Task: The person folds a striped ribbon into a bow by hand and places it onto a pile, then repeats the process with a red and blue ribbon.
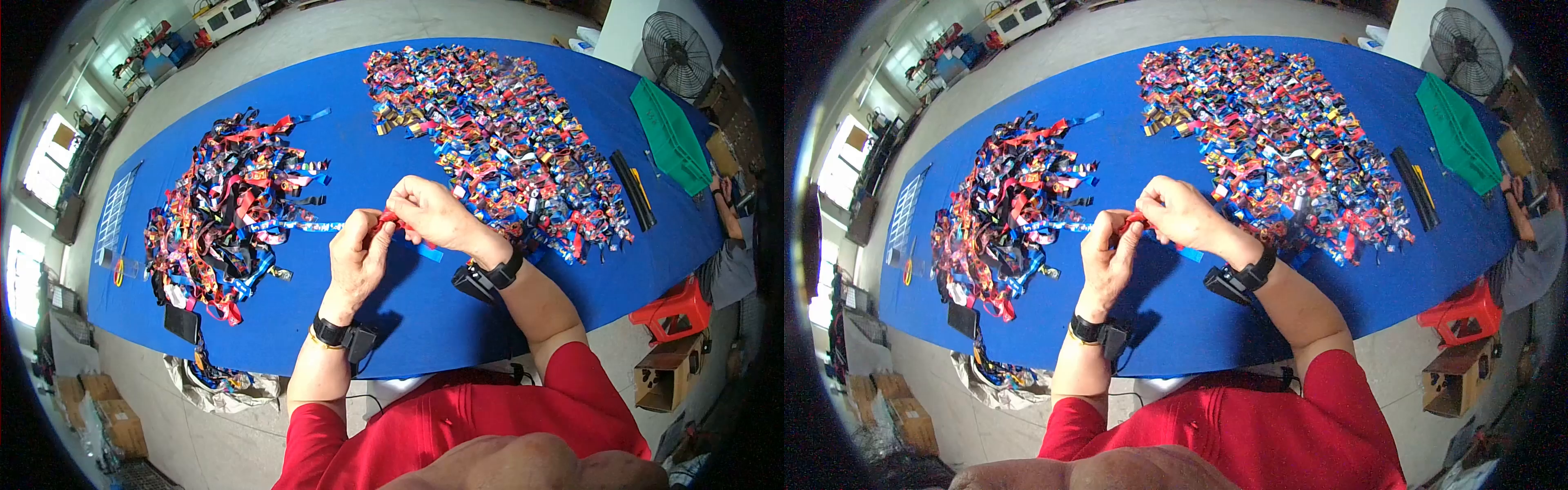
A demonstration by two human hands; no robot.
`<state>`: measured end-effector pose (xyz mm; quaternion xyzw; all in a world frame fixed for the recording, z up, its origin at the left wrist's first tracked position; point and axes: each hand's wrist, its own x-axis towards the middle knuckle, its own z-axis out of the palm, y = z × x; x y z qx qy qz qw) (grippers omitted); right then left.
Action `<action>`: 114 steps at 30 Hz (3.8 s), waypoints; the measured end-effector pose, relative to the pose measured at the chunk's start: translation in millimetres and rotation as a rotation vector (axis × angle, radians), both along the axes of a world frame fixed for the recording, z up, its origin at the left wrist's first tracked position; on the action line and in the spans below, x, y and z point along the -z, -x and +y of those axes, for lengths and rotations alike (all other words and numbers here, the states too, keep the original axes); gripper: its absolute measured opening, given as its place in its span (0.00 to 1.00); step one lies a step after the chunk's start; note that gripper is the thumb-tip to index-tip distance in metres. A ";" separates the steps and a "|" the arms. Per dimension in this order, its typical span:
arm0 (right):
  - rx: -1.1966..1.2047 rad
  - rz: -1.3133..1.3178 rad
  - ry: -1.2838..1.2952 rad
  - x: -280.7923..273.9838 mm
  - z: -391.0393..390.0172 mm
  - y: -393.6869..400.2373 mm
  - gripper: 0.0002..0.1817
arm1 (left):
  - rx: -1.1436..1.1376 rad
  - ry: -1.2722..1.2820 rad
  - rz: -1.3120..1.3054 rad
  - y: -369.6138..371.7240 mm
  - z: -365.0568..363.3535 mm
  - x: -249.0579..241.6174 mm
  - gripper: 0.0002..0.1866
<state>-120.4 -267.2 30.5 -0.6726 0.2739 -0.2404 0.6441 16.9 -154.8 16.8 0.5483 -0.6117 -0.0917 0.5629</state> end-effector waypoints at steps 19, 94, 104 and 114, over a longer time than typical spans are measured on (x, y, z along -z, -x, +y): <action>-0.082 0.025 -0.055 -23.3 0.2 7.1 0.10 | -0.029 -0.009 0.019 -2.2 -1.2 -0.3 0.07; 0.173 -0.182 0.504 -7.5 10.6 -6.0 0.12 | 0.312 -0.316 0.839 -18.1 -3.5 -0.4 0.09; 0.066 -0.165 0.581 -22.7 4.6 5.2 0.09 | 0.358 -0.240 0.960 -22.1 -4.3 0.3 0.07; 0.011 -0.016 0.509 -23.2 4.1 7.3 0.07 | 0.414 -0.319 0.950 -21.8 -3.7 -1.9 0.08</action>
